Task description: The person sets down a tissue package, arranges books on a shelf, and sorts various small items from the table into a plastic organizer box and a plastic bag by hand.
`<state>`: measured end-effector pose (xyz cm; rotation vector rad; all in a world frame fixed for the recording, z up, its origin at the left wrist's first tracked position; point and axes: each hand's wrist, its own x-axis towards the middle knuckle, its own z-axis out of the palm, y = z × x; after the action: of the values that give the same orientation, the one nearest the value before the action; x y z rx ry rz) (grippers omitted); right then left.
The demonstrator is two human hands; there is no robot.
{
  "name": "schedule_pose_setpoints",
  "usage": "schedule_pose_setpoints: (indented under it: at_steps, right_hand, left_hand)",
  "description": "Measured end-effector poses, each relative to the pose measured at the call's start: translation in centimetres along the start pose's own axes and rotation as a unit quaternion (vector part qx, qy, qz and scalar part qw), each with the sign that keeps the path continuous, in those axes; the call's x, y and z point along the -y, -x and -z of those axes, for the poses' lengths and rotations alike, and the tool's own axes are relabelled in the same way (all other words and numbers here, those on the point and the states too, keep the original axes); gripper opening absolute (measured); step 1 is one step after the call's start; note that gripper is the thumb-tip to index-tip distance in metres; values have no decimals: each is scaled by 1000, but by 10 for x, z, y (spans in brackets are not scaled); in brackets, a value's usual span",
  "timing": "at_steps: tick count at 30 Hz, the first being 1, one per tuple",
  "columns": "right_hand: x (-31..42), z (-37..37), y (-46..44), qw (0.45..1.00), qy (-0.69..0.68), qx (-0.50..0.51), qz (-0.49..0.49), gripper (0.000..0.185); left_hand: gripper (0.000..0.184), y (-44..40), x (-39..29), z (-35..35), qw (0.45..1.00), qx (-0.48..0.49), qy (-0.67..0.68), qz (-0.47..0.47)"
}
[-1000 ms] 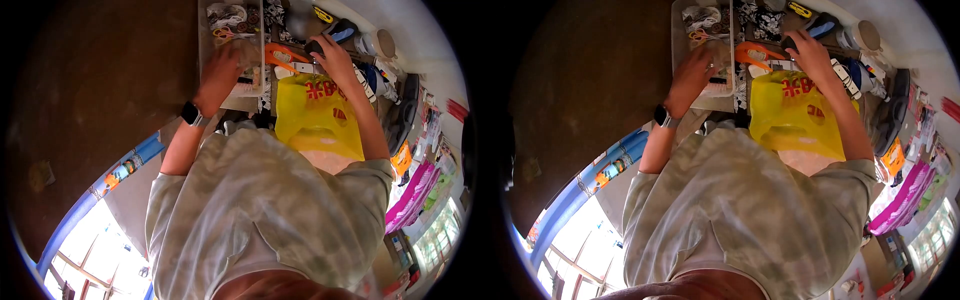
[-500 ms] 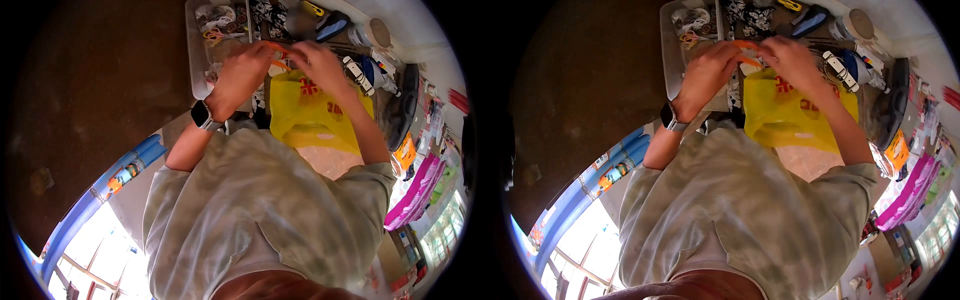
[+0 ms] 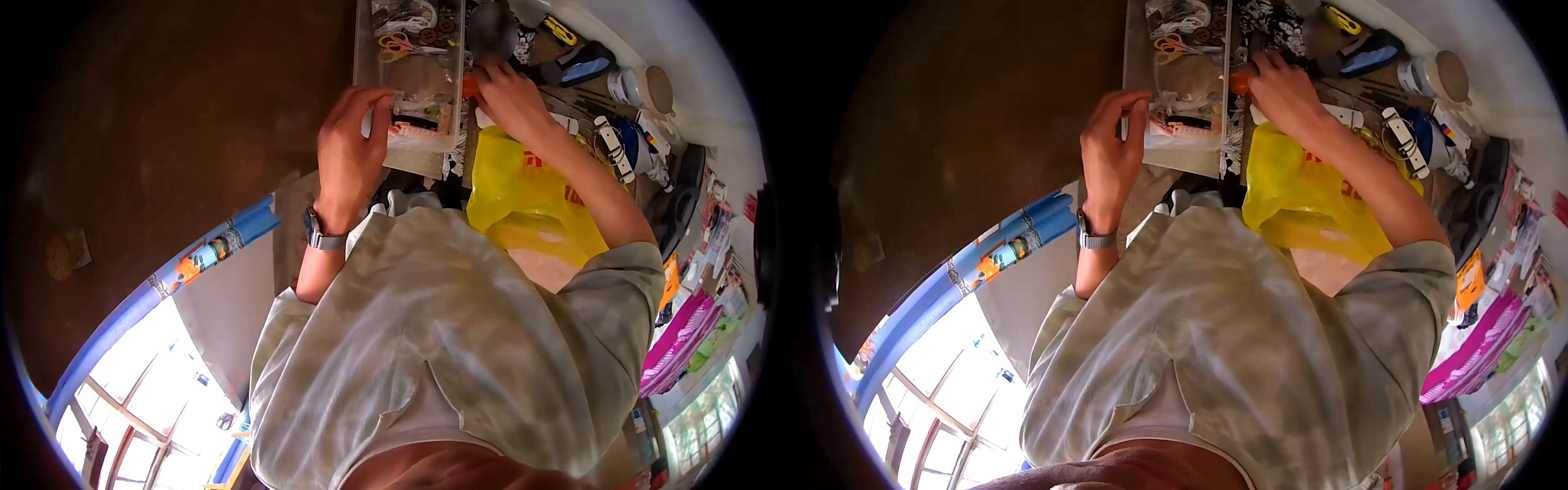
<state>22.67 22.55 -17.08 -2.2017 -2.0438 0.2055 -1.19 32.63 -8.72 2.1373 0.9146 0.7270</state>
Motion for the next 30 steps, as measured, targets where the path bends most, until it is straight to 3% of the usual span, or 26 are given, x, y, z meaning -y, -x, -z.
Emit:
schedule_pose_setpoints:
  at_steps: [5,12,14,18,20,23,24,27,30]
  right_hand:
    - [-11,0,-1,999,24,7,48,39]
    - [-33,2,5,999,16,33,36,44]
    - [-28,36,6,961,-236,110,-94,38]
    - [-28,76,15,930,-351,65,-89,39]
    - [-19,85,16,856,-506,86,-59,41]
    - [9,102,5,944,-321,78,-4,36]
    - [17,103,1,962,-267,53,26,31]
    - [28,98,-10,970,-226,-8,87,30]
    - [37,102,-30,965,-204,-18,165,25]
  left_hand:
    - [13,3,3,-1,1000,3,6,2]
    - [13,-3,9,-13,998,37,43,5]
    - [13,-4,6,-14,998,43,52,-1]
    - [15,-11,-8,-18,982,89,140,85]
    - [16,-15,-16,-23,969,108,179,129]
    - [19,-21,-23,-31,917,78,369,128]
    - [19,-20,-19,-31,918,73,366,130]
    - [17,-16,-8,-22,973,18,230,-6]
    - [20,-4,2,-7,993,-21,115,-32]
